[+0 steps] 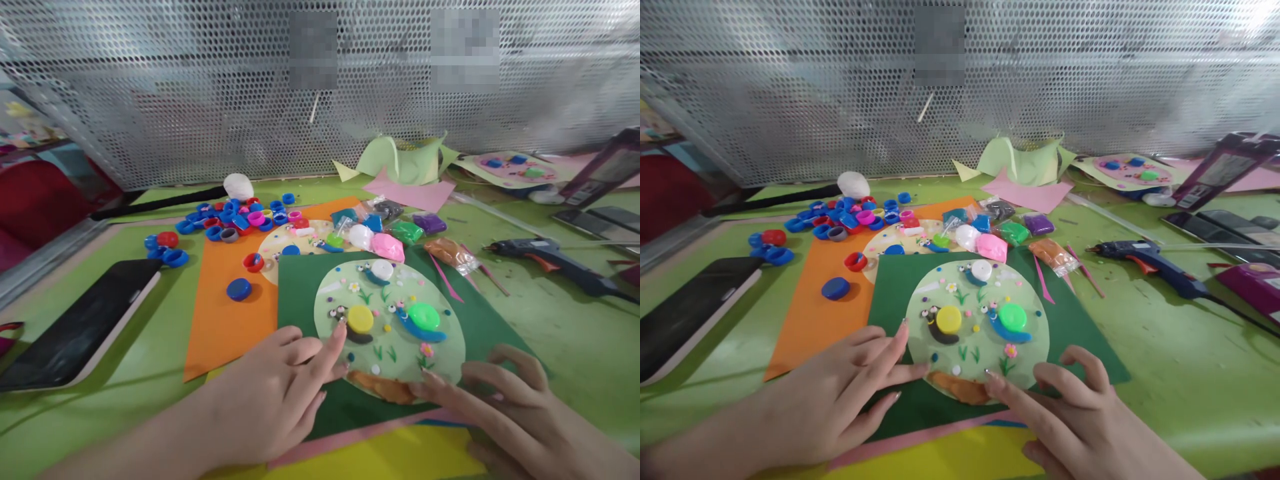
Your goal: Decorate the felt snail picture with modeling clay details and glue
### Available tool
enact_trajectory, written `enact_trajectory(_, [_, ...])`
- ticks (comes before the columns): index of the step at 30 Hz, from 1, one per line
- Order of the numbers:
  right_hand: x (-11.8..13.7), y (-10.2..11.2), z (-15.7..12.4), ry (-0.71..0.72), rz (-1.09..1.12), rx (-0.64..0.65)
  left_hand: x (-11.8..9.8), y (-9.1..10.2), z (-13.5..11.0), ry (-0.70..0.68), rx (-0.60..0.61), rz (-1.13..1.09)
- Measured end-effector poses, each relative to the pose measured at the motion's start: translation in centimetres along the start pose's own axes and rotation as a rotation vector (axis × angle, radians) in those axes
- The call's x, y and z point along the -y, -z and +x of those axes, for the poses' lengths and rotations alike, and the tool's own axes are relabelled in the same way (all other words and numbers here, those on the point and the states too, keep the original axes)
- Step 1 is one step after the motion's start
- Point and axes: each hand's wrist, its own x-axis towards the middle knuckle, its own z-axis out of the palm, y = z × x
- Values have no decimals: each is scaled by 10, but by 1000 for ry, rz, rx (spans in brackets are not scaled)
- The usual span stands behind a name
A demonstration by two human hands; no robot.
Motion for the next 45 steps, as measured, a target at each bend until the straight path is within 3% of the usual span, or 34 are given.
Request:
enact_trajectory(3, [-4, 0, 6, 26, -49, 35, 0, 0, 2, -42, -35, 7])
enact_trajectory(7, [-12, 2, 16, 49, -56, 57, 5, 1, 3, 9, -31, 11])
enact_trajectory(15, [-16, 15, 60, 134, 160, 141, 13, -2, 0, 42, -38, -79])
enact_trajectory(21, [-12, 2, 96, 187, 311, 214, 9, -1, 2, 102, -71, -55])
enact_trajectory(25, [-10, -7, 96, 208, 275, 116, 6, -8, 2, 111, -120, -112])
enact_trajectory(30, [-10, -10, 88, 251, 248, 16, 7, -10, 2, 122, -97, -155])
enact_trajectory(38, [2, -21, 82, 259, 161, 71, 6, -4, 5, 122, -47, -187])
enact_trajectory(45, [-6, -6, 88, 209, 218, 45, 7, -6, 2, 180, 28, -242])
